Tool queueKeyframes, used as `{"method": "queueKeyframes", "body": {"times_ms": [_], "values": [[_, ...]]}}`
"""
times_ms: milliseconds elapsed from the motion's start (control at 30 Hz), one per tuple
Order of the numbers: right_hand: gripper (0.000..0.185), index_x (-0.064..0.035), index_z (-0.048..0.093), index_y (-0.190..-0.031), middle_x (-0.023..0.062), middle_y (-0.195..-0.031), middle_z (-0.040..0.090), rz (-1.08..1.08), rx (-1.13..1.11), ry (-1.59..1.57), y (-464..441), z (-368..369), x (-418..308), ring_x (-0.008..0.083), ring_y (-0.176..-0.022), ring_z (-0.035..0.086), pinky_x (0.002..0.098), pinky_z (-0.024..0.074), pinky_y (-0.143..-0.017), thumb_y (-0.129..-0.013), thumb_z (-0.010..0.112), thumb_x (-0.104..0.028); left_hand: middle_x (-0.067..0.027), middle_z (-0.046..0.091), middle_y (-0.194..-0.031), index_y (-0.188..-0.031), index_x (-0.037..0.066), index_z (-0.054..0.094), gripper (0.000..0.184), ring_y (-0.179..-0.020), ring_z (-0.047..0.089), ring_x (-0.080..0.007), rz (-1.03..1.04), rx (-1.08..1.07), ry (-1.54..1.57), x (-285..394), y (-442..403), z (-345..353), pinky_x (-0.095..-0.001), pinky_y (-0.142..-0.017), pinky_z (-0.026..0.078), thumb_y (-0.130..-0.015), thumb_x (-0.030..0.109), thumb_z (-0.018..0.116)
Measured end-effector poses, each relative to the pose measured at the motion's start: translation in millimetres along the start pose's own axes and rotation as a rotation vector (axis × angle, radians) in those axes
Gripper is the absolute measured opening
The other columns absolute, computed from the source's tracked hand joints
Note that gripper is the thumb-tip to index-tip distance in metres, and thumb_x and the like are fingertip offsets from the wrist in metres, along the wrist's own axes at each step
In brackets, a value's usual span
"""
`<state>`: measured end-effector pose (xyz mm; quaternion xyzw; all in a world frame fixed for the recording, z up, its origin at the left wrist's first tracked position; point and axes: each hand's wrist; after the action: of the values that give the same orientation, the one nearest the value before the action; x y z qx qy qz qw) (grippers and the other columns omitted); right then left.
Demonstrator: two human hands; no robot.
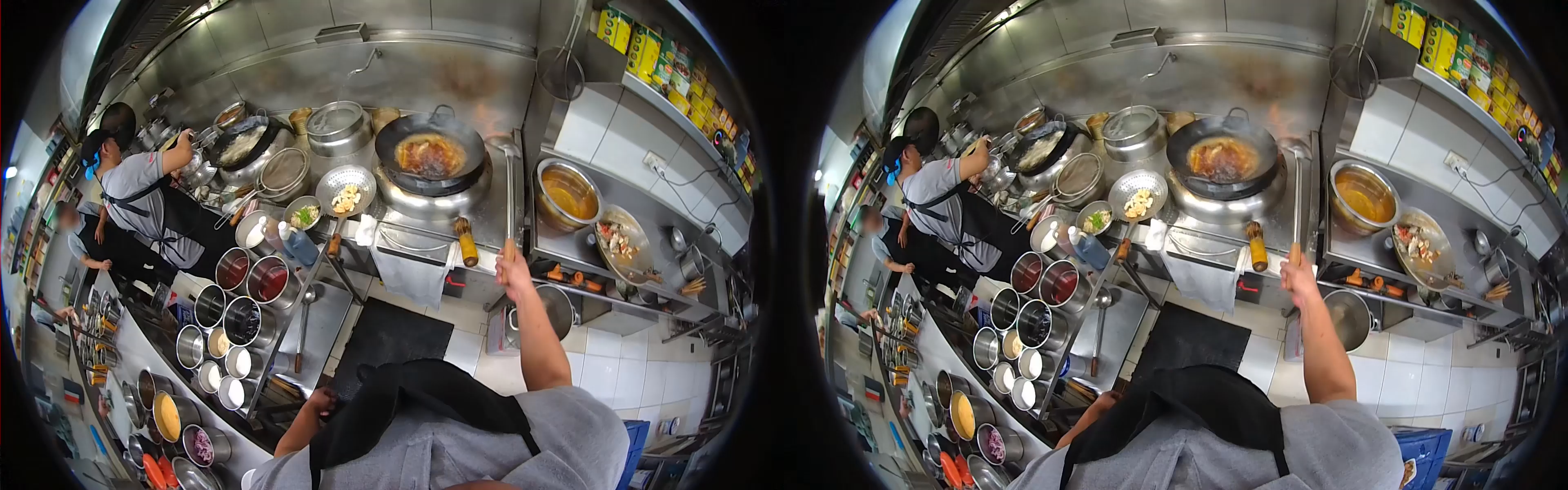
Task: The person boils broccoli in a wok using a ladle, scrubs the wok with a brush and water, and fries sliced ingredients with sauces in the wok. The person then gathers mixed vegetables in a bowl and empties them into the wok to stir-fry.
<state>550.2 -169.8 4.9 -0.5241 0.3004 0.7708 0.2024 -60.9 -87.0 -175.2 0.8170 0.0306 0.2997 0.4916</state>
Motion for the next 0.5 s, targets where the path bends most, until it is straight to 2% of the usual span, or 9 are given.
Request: {"method": "queueKeyframes", "body": {"times_ms": [67, 100, 167, 233, 300, 367, 433, 467, 500], "values": [[0.029, -0.0110, 0.045, -0.108, 0.0018, -0.072, 0.049, -0.016, -0.067, -0.073, 7, 12, 7, 0.0117, -0.051, 0.047, 0.0275, 0.0403, -0.043, -0.083, 0.059, -0.005, -0.0018, 0.061, -0.080, -0.101, 0.010, 0.061, 0.028, -0.064, 0.059, -0.0145, -0.058, -0.015, 0.058, -28, -15, 5, -0.0349, -0.050, 0.048, -0.075, -0.002, 0.059], [0.034, -0.0121, 0.044, -0.112, 0.0017, -0.070, 0.048, 0.031, -0.052, 0.003, 11, 19, 10, 0.0116, -0.050, 0.047, 0.0276, 0.0398, -0.042, -0.083, 0.059, -0.004, -0.0009, 0.061, -0.081, -0.102, 0.010, 0.060, 0.030, -0.063, 0.059, -0.0137, -0.124, -0.037, 0.101, -34, -23, 4, -0.0331, -0.048, 0.048, -0.075, -0.002, 0.061], [0.038, -0.0132, 0.043, -0.116, 0.0016, -0.068, 0.048, 0.069, -0.028, 0.074, 14, 30, 11, 0.0115, -0.049, 0.047, 0.0277, 0.0392, -0.041, -0.083, 0.060, -0.004, -0.0008, 0.061, -0.081, -0.104, 0.011, 0.059, 0.032, -0.064, 0.059, -0.0134, -0.129, -0.032, 0.056, -20, -10, 4, -0.0323, -0.049, 0.048, -0.075, 0.000, 0.065], [0.038, -0.0133, 0.044, -0.118, 0.0015, -0.063, 0.046, 0.045, 0.082, 0.245, 11, 38, 9, 0.0112, -0.047, 0.046, 0.0293, 0.0378, -0.039, -0.083, 0.059, -0.005, -0.0006, 0.061, -0.080, -0.107, 0.012, 0.058, 0.035, -0.065, 0.059, -0.0131, -0.132, -0.027, 0.018, -5, -9, 0, -0.0315, -0.050, 0.049, -0.075, 0.002, 0.069], [0.037, -0.0115, 0.046, -0.116, 0.0012, -0.062, 0.047, 0.028, 0.056, 0.280, 3, 44, 3, 0.0104, -0.045, 0.045, 0.0285, 0.0368, -0.038, -0.082, 0.058, -0.005, -0.0007, 0.064, -0.081, -0.110, 0.012, 0.056, 0.043, -0.067, 0.061, -0.0142, -0.016, -0.044, -0.037, 0, -10, 0, -0.0350, -0.057, 0.052, -0.072, 0.005, 0.076], [0.032, -0.0083, 0.050, -0.111, 0.0014, -0.062, 0.047, 0.061, -0.017, 0.260, -18, 48, -8, 0.0105, -0.044, 0.045, 0.0278, 0.0366, -0.037, -0.081, 0.059, -0.004, -0.0028, 0.065, -0.081, -0.111, 0.009, 0.055, 0.048, -0.068, 0.062, -0.0159, -0.058, -0.045, 0.000, 12, -19, -1, -0.0354, -0.058, 0.053, -0.069, 0.003, 0.078], [0.031, -0.0069, 0.050, -0.110, 0.0012, -0.063, 0.048, 0.046, -0.037, 0.268, -39, 53, -21, 0.0105, -0.044, 0.045, 0.0269, 0.0366, -0.037, -0.081, 0.058, -0.004, -0.0045, 0.065, -0.081, -0.111, 0.004, 0.054, 0.047, -0.074, 0.064, -0.0174, 0.086, 0.012, -0.050, 26, -23, -3, -0.0373, -0.061, 0.055, -0.070, 0.001, 0.076], [0.031, -0.0070, 0.050, -0.110, 0.0011, -0.063, 0.048, 0.032, -0.047, 0.237, -50, 60, -32, 0.0105, -0.045, 0.045, 0.0265, 0.0368, -0.037, -0.081, 0.058, -0.003, -0.0073, 0.067, -0.088, -0.114, 0.000, 0.052, 0.049, -0.082, 0.066, -0.0189, 0.055, -0.038, 0.179, 25, -32, -4, -0.0378, -0.066, 0.056, -0.071, 0.004, 0.075], [0.031, -0.0070, 0.050, -0.111, 0.0010, -0.063, 0.048, 0.023, -0.057, 0.206, -62, 68, -41, 0.0106, -0.045, 0.046, 0.0261, 0.0370, -0.037, -0.081, 0.057, -0.003, -0.0073, 0.067, -0.088, -0.114, 0.000, 0.052, 0.049, -0.082, 0.066, -0.0189, 0.057, -0.032, 0.185, 25, -43, -7, -0.0378, -0.066, 0.056, -0.071, 0.004, 0.075]]}}
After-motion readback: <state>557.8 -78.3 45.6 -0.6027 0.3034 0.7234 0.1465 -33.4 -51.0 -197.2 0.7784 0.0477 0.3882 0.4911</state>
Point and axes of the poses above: each hand's wrist, its own y-axis away from the middle knuckle, its own z-axis out of the palm, x = y × z
